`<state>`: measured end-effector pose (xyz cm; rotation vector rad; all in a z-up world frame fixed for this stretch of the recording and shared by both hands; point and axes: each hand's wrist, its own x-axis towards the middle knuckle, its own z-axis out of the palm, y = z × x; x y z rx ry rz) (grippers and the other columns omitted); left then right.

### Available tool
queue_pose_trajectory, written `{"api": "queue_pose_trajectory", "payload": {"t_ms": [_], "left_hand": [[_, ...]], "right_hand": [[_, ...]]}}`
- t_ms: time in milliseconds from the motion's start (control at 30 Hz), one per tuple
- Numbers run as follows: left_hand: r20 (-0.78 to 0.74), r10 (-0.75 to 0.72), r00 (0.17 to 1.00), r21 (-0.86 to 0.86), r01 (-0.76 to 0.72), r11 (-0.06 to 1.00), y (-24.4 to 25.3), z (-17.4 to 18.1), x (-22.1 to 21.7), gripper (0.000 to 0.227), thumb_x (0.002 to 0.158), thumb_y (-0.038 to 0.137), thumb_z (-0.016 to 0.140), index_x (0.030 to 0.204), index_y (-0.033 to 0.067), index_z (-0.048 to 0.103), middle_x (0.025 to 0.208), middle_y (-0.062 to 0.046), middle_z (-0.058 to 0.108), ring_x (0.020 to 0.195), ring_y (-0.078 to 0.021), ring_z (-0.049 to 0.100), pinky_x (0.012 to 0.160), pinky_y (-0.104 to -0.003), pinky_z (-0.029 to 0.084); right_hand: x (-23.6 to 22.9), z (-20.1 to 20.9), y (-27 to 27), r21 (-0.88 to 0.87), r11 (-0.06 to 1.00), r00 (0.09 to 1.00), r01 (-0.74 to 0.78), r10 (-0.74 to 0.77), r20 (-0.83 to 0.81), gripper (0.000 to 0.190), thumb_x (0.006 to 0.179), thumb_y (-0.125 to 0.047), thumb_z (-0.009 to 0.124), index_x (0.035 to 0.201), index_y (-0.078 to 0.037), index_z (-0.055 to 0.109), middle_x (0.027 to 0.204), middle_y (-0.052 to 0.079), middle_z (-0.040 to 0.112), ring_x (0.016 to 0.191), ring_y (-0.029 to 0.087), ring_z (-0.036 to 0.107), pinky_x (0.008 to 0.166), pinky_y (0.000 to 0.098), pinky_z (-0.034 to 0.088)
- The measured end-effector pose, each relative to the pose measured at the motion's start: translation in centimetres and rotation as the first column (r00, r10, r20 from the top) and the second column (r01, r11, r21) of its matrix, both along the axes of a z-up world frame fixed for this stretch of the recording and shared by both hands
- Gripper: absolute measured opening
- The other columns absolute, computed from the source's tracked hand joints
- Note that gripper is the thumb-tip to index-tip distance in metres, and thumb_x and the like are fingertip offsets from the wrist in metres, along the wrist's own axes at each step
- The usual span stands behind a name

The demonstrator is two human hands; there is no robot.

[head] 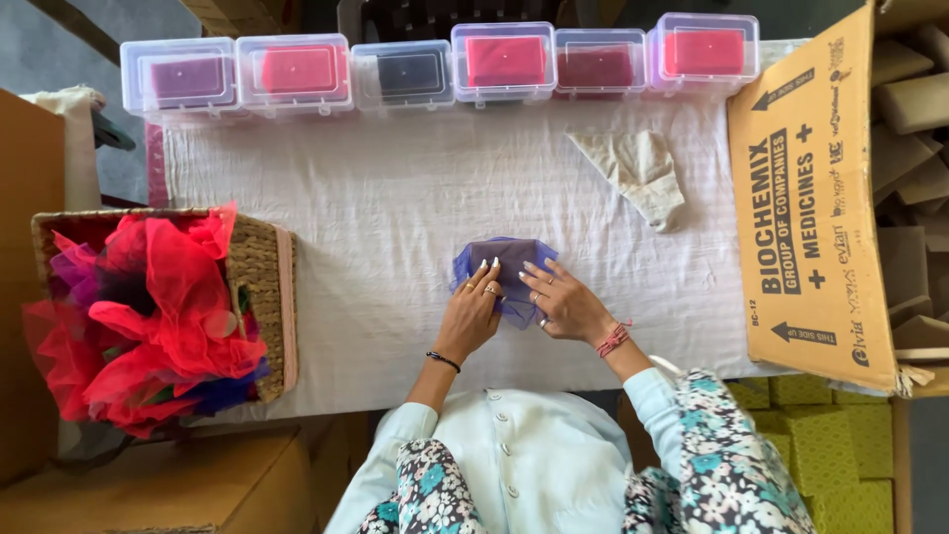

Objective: The person wraps a soap bar in purple organza fabric, folds the fabric around it, and places the wrapped soap into a clear plastic box. They then take a brown soap bar and wipe it with a white cloth.

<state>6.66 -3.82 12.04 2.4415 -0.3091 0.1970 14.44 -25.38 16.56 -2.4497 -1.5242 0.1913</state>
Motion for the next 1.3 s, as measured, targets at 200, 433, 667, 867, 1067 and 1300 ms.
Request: {"api": "queue_pose_trajectory", "payload": {"t_ms": [200,433,667,867,1067,1300], "left_hand": [[0.078,-0.019,0.997,-0.007,0.02,1.0,1.1,-1.4,-1.9,0.022,0.08,0.006,0.072,0.1,0.006,0.062,0.139,-0.014,0.059,0.13,-0.033,0.054,0.109,-0.048,0.044],[0.017,0.104,0.994,-0.203,-0.098,0.974,1.5,-0.3,-0.6,0.017,0.088,0.002,0.067,0.104,0.0054,0.062,0.11,-0.011,0.068,0.108,-0.033,0.063,0.091,-0.045,0.052],[-0.128,0.289,0.949,-0.25,-0.313,0.916,1.3,-1.1,3.2,0.014,0.096,0.005,0.064,0.11,0.0067,0.063,0.103,-0.013,0.067,0.084,-0.0363,0.065,0.071,-0.047,0.053],[-0.174,0.4,0.9,-0.293,-0.435,0.851,1.5,-2.1,4.8,0.016,0.094,0.012,0.068,0.109,0.0074,0.065,0.111,-0.012,0.062,0.083,-0.0332,0.067,0.069,-0.044,0.054],[-0.269,0.487,0.831,-0.288,-0.552,0.782,2.9,-2.6,5.2,0.022,0.09,0.023,0.078,0.101,0.007,0.067,0.104,-0.008,0.067,0.087,-0.0295,0.068,0.073,-0.042,0.054],[-0.075,0.445,0.892,-0.344,-0.442,0.829,4.0,-1.4,5.1,0.015,0.087,0.019,0.076,0.092,0.0059,0.07,0.104,-0.007,0.072,0.099,-0.0291,0.063,0.087,-0.042,0.051]], "right_hand": [[0.0,-3.0,-1.0,0.3,0.948,0.986,0.107,-0.064,-0.151,0.018,0.07,-0.005,0.071,0.087,-0.001,0.067,0.119,0.016,0.073,0.125,0.033,0.063,0.111,0.0464,0.047],[-0.3,-5.5,-0.7,0.411,0.785,0.864,0.463,-0.295,-0.409,0.012,0.083,0.0,0.062,0.094,-0.001,0.066,0.118,0.018,0.074,0.109,0.032,0.07,0.096,0.041,0.055],[2.7,-6.7,2.3,0.309,0.533,0.596,0.788,-0.53,-0.604,0.014,0.098,-0.01,0.054,0.098,-0.004,0.066,0.082,0.012,0.074,0.075,0.025,0.075,0.064,0.0365,0.055],[3.9,-8.3,4.5,0.289,0.434,0.521,0.853,-0.701,-0.486,0.011,0.094,-0.009,0.063,0.101,-0.004,0.068,0.074,0.019,0.068,0.066,0.035,0.067,0.061,0.0433,0.049],[3.5,-7.6,5.4,0.271,0.349,0.44,0.897,-0.768,-0.466,0.013,0.091,-0.011,0.068,0.102,-0.006,0.072,0.074,0.018,0.068,0.065,0.035,0.067,0.061,0.0448,0.051],[3.1,-7.3,5.1,0.267,0.345,0.433,0.9,-0.774,-0.461,0.01,0.091,-0.012,0.073,0.098,-0.005,0.075,0.094,0.019,0.067,0.089,0.034,0.065,0.079,0.0412,0.051]]}}
